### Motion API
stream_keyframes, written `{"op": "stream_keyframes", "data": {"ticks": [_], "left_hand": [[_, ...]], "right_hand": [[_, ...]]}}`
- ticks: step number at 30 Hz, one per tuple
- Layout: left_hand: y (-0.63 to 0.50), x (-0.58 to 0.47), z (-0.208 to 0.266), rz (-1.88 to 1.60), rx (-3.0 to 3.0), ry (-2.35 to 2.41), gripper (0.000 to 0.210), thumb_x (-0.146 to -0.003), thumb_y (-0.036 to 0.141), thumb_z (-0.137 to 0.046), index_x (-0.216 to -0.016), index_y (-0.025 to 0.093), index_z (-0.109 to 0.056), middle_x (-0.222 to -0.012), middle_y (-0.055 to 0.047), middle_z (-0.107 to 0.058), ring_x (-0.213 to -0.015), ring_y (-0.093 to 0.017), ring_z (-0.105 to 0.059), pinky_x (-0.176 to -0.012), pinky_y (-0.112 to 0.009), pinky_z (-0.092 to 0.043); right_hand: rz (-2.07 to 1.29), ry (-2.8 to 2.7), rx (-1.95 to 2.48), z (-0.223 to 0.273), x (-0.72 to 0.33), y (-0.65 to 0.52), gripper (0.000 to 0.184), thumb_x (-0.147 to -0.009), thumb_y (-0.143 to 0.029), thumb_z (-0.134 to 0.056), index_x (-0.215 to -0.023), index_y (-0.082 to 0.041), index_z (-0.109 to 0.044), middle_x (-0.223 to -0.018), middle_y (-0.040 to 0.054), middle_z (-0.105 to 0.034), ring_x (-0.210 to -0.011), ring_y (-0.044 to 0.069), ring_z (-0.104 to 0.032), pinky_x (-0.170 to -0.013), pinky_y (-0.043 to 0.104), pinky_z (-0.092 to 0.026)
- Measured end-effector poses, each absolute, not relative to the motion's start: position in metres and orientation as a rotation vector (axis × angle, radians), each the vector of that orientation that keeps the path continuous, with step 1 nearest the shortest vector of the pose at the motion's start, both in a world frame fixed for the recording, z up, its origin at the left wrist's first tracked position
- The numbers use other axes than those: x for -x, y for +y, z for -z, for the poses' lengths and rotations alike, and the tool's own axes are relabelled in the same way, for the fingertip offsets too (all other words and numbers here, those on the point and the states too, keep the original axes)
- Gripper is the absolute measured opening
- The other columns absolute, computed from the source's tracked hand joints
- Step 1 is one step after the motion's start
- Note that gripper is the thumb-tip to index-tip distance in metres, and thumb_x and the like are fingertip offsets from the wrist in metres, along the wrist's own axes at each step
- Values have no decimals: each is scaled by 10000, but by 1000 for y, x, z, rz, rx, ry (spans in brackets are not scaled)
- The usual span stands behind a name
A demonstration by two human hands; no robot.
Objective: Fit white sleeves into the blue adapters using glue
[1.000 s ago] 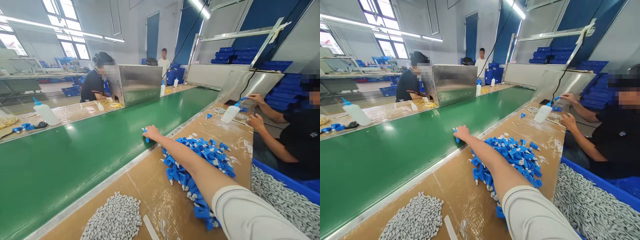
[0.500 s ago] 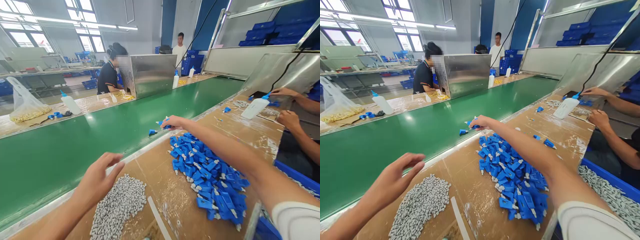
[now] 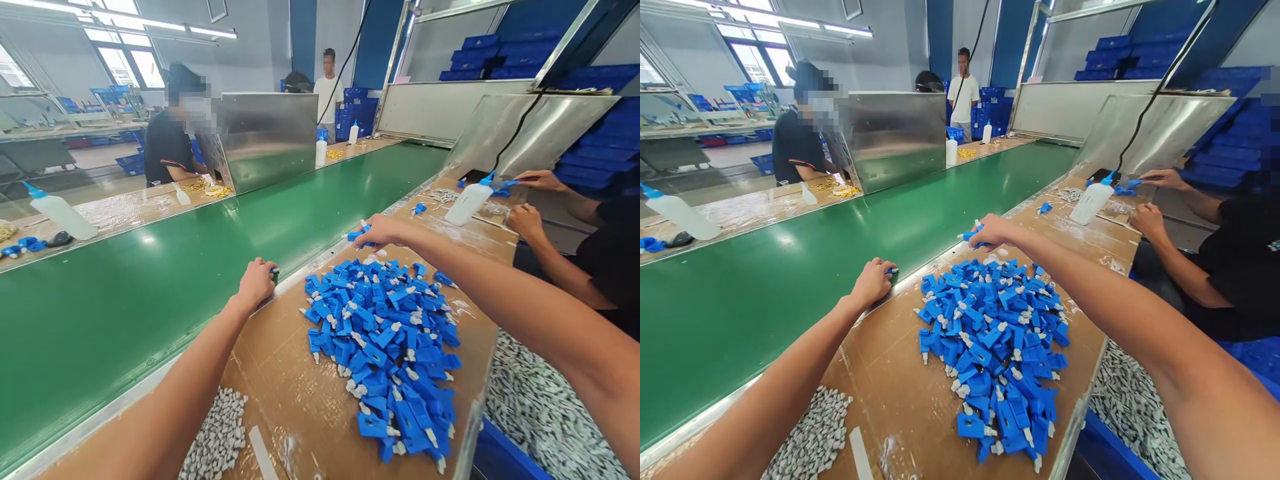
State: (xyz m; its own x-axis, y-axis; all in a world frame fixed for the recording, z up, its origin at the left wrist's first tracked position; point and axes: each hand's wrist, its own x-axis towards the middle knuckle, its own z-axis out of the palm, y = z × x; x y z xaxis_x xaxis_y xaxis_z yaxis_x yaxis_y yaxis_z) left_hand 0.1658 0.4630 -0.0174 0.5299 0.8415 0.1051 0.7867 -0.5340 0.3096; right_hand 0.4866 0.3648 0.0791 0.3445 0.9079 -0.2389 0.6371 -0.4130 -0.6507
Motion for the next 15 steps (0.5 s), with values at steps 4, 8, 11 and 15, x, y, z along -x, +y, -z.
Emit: {"op": "stream_keyframes", "data": {"ticks": [4,8,11,15], "left_hand": [[451,-146,15,-457,-2462,1487,335,-902,164,-480,-1091,131,-755,-1045,-169,-691,-1017,-297,-613,-937,-407,-478],[417,-132,7,-531,-2396,1447,349,-931,241,-486,-1164,161,-733,-1099,-138,-701,-1030,-285,-631,-940,-395,-477],[387,-124,3,-528,-2324,1386,306,-884,261,-557,-1101,168,-752,-1058,-117,-725,-951,-269,-657,-883,-381,-496],[355,-114,-8,-557,-2170,1349,310,-867,296,-582,-1098,164,-743,-1063,-111,-744,-923,-256,-674,-832,-373,-516]], "right_hand": [[-811,-1352,2287,-56,-514,374,171,-741,-204,-841,-843,-148,-716,-722,-18,-690,-576,108,-613,-543,225,-557],[-797,-1413,2397,-35,-528,366,207,-812,-288,-813,-913,-125,-734,-740,31,-712,-632,158,-662,-569,250,-536],[-874,-1510,2387,-29,-536,351,318,-744,-376,-861,-952,-148,-784,-816,85,-762,-689,206,-685,-570,251,-523],[-991,-1592,2330,-42,-551,325,387,-791,-466,-794,-1109,-245,-798,-975,87,-798,-736,226,-686,-608,288,-545]]}}
